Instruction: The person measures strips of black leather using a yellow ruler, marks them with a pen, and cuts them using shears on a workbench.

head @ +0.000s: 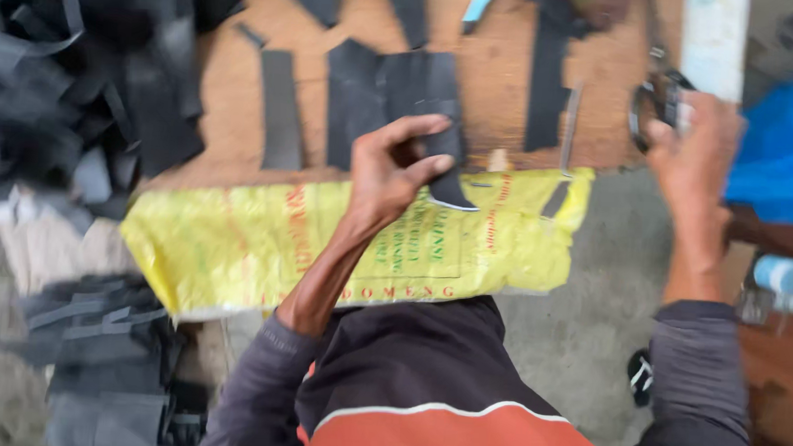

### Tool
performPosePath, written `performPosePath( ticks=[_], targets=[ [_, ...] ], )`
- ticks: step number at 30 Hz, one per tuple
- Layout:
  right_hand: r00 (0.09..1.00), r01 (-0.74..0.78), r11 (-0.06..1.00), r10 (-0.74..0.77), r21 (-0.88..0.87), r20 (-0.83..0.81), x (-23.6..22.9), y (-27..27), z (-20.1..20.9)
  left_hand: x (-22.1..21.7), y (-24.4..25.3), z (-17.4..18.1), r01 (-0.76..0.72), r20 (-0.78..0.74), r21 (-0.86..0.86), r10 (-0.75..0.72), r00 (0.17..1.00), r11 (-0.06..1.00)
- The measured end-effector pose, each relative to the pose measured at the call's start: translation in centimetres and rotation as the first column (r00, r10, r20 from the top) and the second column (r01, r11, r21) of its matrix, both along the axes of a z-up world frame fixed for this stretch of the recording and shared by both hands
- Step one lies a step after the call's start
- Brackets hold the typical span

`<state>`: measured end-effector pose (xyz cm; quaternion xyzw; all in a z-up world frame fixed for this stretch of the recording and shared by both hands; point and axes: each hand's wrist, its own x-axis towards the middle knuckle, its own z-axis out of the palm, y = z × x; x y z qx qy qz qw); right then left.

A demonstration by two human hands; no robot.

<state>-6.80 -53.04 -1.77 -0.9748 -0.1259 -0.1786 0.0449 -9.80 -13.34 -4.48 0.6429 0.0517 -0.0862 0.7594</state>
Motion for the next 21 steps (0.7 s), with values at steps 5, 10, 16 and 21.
performPosePath(
  ticks=[5, 10, 16, 21],
  targets=[
    [0.933, 0.191, 0.981, -0.17, 0.036, -0.317, 1.7, -8.6, -5.4, 0.2, -0.1, -0.8, 0.003, 0.059, -0.084, 0.002, 0.998, 0.996],
    [0.818, 0.408, 0.893, -0.266, 0.19, -0.511, 3.0, -10.4, -5.8, -0.1, 0.7, 0.8, 0.032, 0.076, -0.173, -0.02, 0.997, 0.984],
    [0.764, 0.613, 0.011, 0.248, 0.79, -0.596, -4.4, -4.1, 2.7, -0.6, 2.5, 0.7, -0.03, 0.122, -0.065, 0.038, 0.992, 0.997],
    [0.717, 0.528, 0.038, 0.515, 0.848, -0.47, -13.6, 7.1, 2.6, -0.8, 2.7, 0.0, -0.01, 0.151, -0.119, 0.028, 0.988, 0.993]
  ],
)
